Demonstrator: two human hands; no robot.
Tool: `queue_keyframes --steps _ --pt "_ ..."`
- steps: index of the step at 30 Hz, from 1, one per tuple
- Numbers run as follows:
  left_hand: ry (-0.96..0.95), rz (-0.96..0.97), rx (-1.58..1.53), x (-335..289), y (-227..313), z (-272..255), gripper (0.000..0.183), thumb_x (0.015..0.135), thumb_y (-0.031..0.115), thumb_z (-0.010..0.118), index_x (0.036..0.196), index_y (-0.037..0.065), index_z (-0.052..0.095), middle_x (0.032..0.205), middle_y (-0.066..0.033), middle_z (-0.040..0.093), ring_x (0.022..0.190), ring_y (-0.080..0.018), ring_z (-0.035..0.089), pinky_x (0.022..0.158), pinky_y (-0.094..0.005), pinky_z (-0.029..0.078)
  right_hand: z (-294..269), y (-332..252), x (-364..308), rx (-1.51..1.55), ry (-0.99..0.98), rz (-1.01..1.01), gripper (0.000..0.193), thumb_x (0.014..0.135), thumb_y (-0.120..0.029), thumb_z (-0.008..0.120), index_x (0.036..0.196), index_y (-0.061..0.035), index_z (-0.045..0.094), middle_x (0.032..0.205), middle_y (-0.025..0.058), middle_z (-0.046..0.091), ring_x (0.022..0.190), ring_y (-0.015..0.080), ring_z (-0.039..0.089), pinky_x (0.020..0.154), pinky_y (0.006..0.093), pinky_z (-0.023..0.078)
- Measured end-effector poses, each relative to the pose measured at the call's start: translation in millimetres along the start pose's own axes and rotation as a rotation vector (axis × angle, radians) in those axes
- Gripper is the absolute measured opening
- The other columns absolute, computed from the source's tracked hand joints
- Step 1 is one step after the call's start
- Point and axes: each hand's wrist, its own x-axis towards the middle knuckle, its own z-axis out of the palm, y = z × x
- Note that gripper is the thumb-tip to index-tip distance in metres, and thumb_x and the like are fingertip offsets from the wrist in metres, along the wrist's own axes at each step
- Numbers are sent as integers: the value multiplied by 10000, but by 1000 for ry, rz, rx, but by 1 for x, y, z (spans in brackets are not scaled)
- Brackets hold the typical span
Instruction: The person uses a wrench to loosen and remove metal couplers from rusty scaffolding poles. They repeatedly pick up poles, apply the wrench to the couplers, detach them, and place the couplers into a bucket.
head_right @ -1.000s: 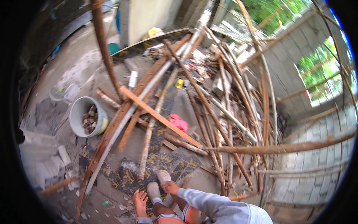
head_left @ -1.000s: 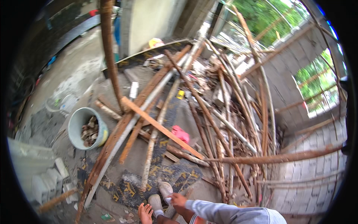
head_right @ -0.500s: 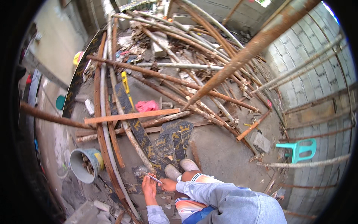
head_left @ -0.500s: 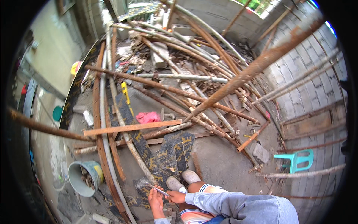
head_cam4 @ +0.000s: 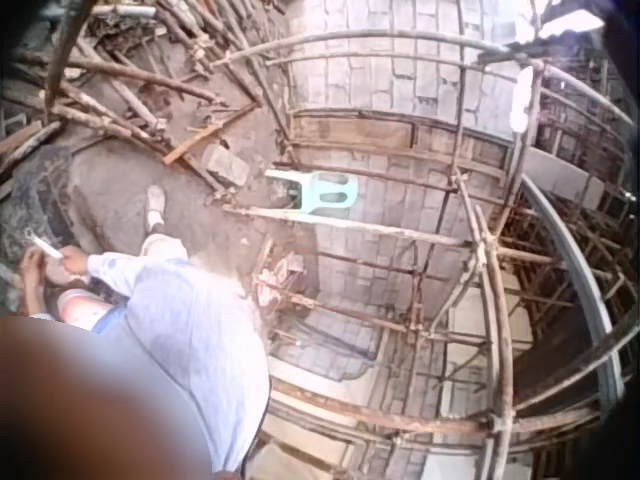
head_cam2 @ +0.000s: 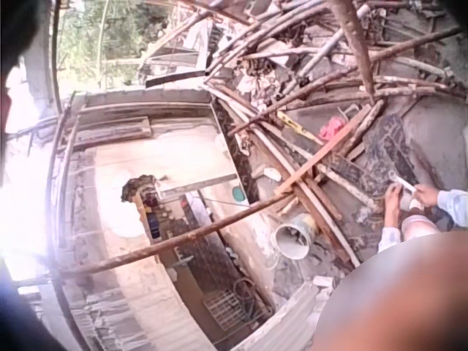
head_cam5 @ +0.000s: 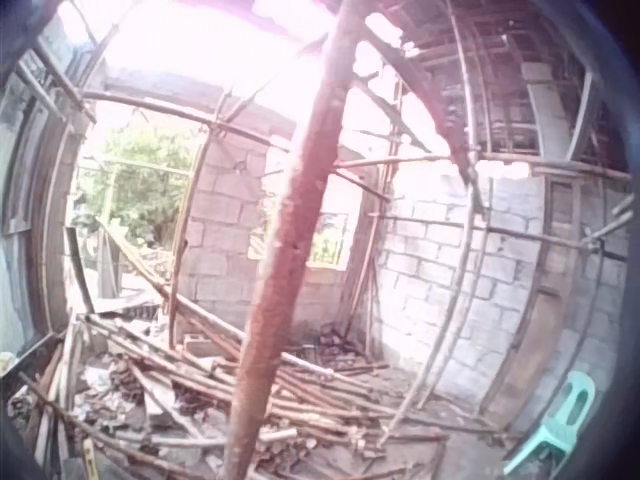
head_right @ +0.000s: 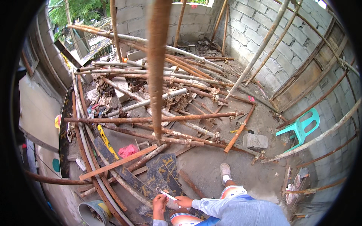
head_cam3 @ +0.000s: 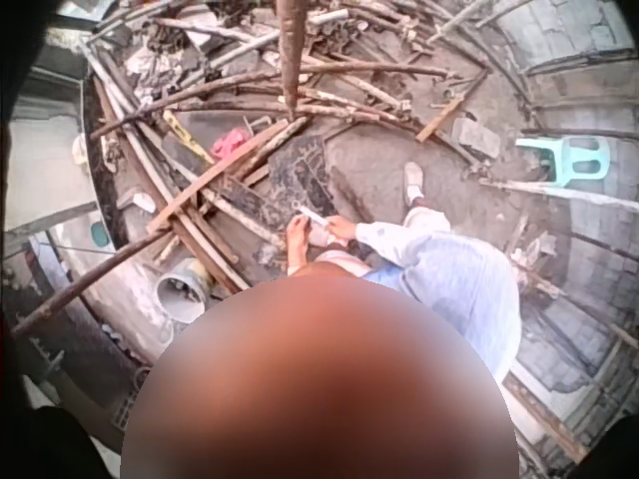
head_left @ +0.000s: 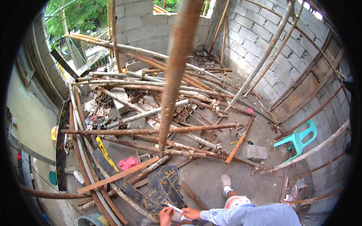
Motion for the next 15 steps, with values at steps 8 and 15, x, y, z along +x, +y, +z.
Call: queue_keyframes --steps 8,15 --pt "-98 35 164 59 -38 171 158 1009 185 612 966 41 659 835 -69 699 719 -160 696 613 -283 557 -144 77 -14 239 123 -7 268 1009 -331 559 991 -78 644 670 5 541 551 112 516 514 313 418" --pt "-146 44 39 80 -82 306 235 1008 162 599 1219 61 611 984 -76 701 888 -196 700 733 -355 567 -269 115 -75 175 273 14 254 1001 -308 558 1001 -75 660 658 7 556 529 131 521 513 324 420"
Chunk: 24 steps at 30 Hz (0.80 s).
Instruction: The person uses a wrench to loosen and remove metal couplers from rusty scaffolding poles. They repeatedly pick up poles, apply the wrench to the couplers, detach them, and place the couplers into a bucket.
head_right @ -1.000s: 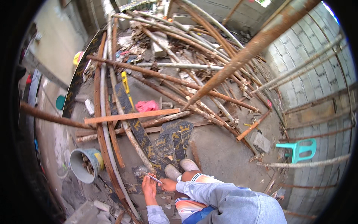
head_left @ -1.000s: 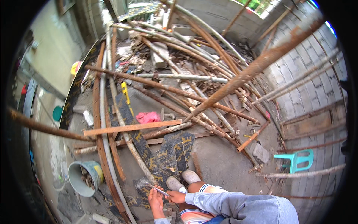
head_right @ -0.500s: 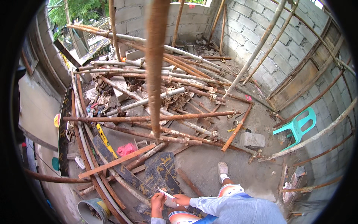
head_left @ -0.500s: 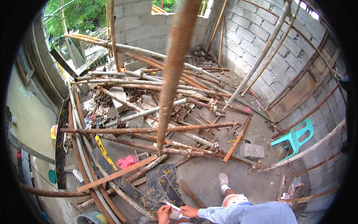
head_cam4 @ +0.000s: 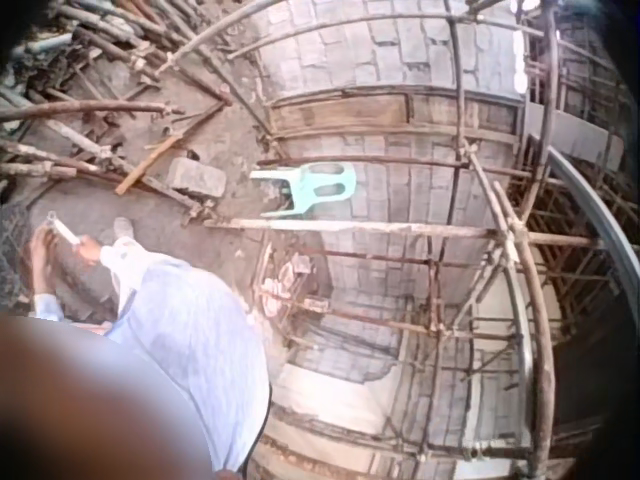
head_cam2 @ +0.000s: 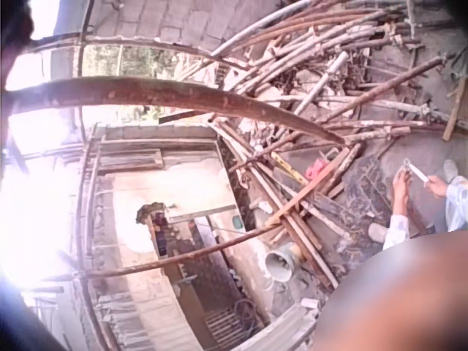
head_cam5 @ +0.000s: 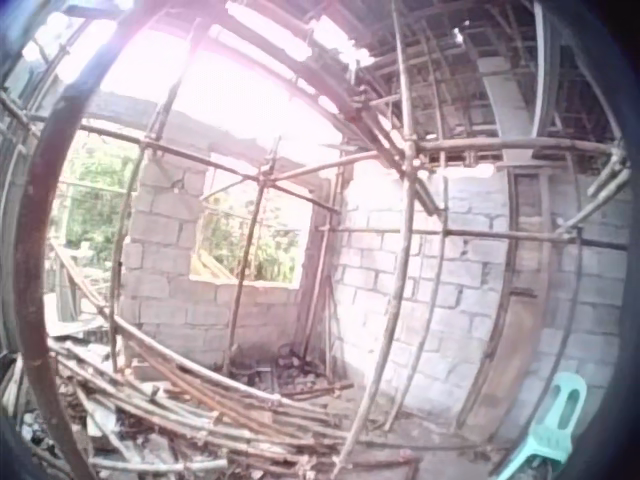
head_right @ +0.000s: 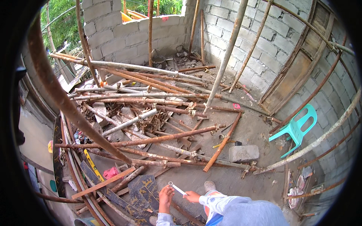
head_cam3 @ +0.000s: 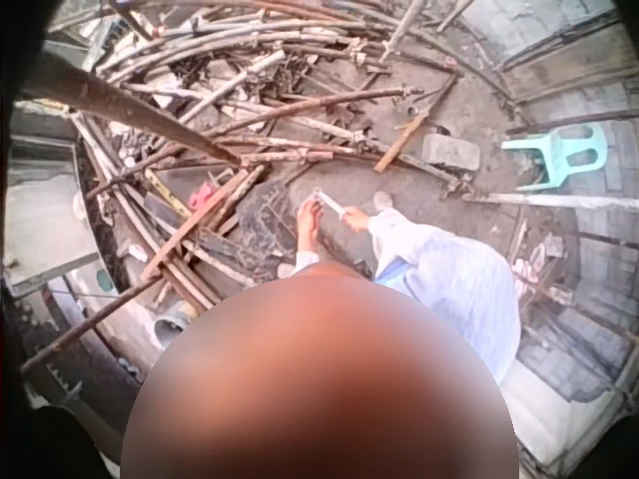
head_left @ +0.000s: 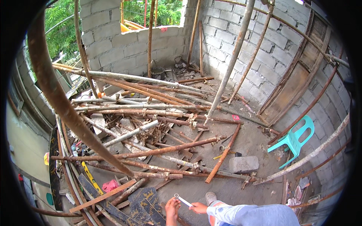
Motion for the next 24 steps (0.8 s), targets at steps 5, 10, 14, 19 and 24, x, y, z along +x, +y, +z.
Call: queue_keyframes --steps 5,10,14,19,24 --pt "-32 -59 87 13 -28 53 224 979 122 633 1197 68 627 973 -50 697 885 -179 695 737 -335 556 -62 38 -16 -5 58 53 285 982 -351 571 1013 -88 677 686 32 599 546 147 566 533 339 449" --pt "-15 -56 193 23 -48 92 85 944 102 696 1006 52 667 855 -29 687 760 -148 679 657 -312 535 -92 75 -19 -20 130 32 240 987 -311 586 1020 -91 677 686 3 574 565 120 544 530 304 435" --pt "-41 -110 425 45 -70 123 128 972 171 682 911 59 694 810 -38 688 676 -145 659 601 -306 520 -117 99 -22 -45 199 4 213 991 -275 591 1013 -88 691 682 -19 586 556 100 541 515 286 437" --pt "2 -47 496 84 -93 161 216 1012 205 593 1160 60 654 887 -66 716 767 -162 680 673 -318 515 -154 96 -26 -26 293 61 334 959 -386 602 1042 -73 685 906 188 703 893 370 679 780 452 508" --pt "43 43 664 170 -100 214 312 1001 194 582 1264 27 592 971 -102 726 857 -189 689 751 -332 527 -206 144 -14 154 449 -24 222 974 -262 607 984 -52 678 778 142 666 722 271 652 665 418 499"
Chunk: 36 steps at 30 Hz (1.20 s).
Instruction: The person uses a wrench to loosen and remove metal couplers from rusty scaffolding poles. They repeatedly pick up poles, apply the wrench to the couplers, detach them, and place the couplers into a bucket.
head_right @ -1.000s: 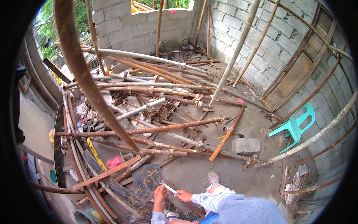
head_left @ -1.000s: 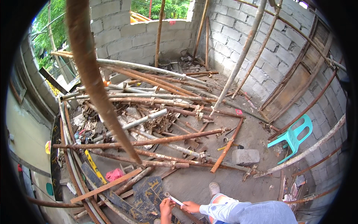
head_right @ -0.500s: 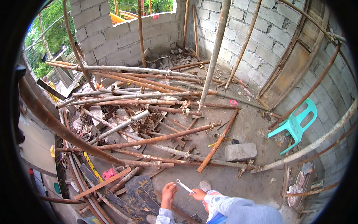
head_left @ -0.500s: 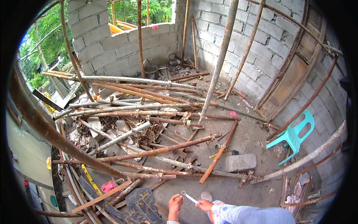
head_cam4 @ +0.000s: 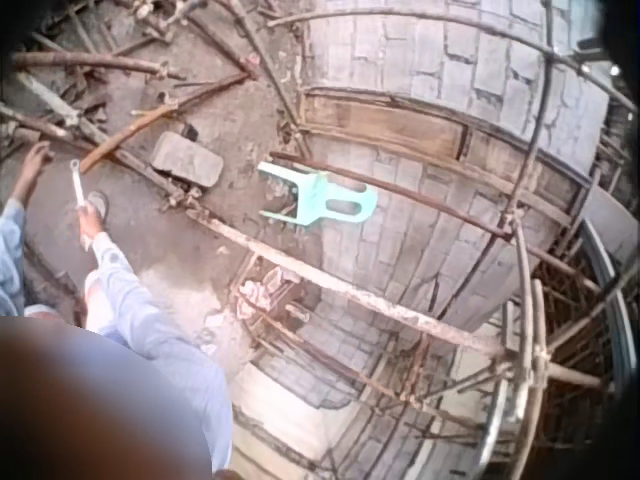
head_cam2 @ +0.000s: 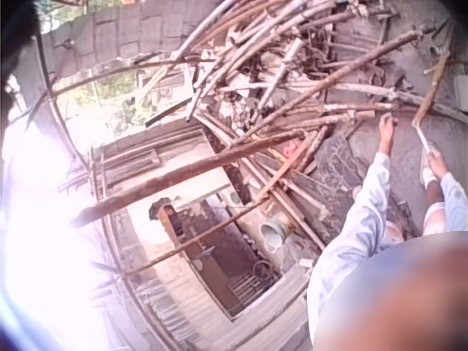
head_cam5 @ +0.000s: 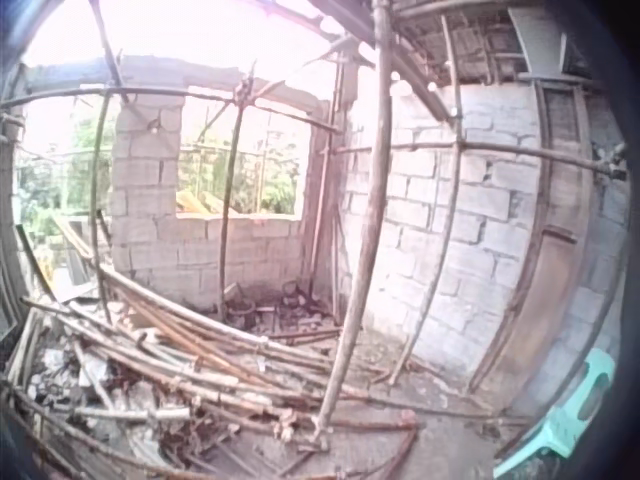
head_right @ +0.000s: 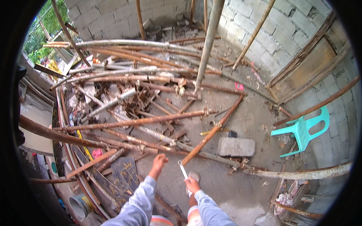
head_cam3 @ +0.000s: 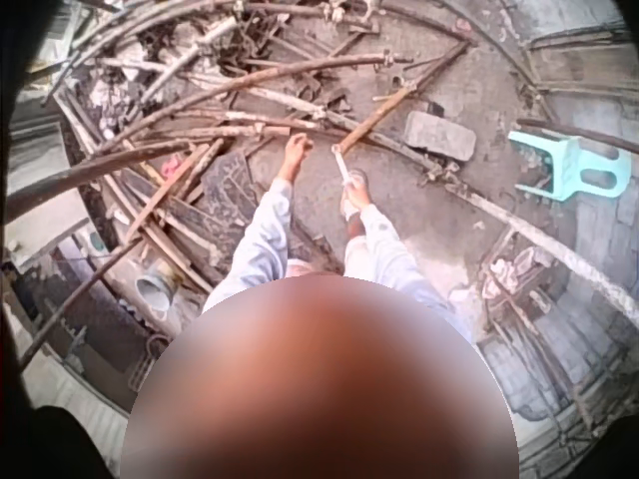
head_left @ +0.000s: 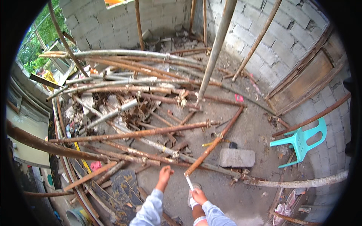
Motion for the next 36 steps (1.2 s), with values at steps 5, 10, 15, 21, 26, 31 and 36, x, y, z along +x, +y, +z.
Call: queue_keyframes --steps 5,10,15,21,26,31,36 --pt "-36 -3 126 84 -14 37 307 1003 338 585 1198 103 623 956 -31 713 838 -129 654 597 -263 427 -70 23 8 358 54 173 212 1026 -188 532 973 -21 651 684 8 567 529 93 514 462 291 425" --pt "84 188 476 133 -26 67 242 905 225 638 1004 7 672 894 -134 725 828 -239 697 784 -370 538 -128 43 18 385 71 264 184 1021 -176 549 1018 -20 644 692 21 560 537 97 510 473 274 434" --pt "94 214 832 136 -28 99 302 839 293 661 969 22 691 947 -200 726 954 -377 693 869 -448 530 -174 57 32 370 103 282 169 1005 -168 567 997 -17 643 669 9 543 523 95 503 468 275 421" --pt "107 133 912 128 -38 90 318 838 316 687 1002 43 681 1013 -204 725 1003 -375 687 912 -442 529 -201 39 64 286 51 345 135 1000 -167 584 1003 -41 633 682 -11 518 559 80 472 505 265 395" --pt "210 102 816 114 -43 48 256 850 271 683 977 48 681 984 -198 720 993 -381 679 892 -451 528 -198 16 103 168 -10 209 172 973 -204 626 912 -43 625 617 -9 527 456 97 468 399 289 350" --pt "334 77 856 110 -34 3 308 839 323 674 996 58 695 996 -192 719 979 -373 685 900 -447 528 -174 -24 138 148 -66 159 136 975 -165 605 911 -48 632 606 -15 499 461 86 464 403 282 347" --pt "398 26 814 113 -41 -45 303 833 296 661 1009 50 685 1002 -216 707 989 -401 671 898 -457 526 -136 -45 176 66 -179 109 114 980 -136 578 951 -43 638 628 -12 501 466 77 437 411 264 338"
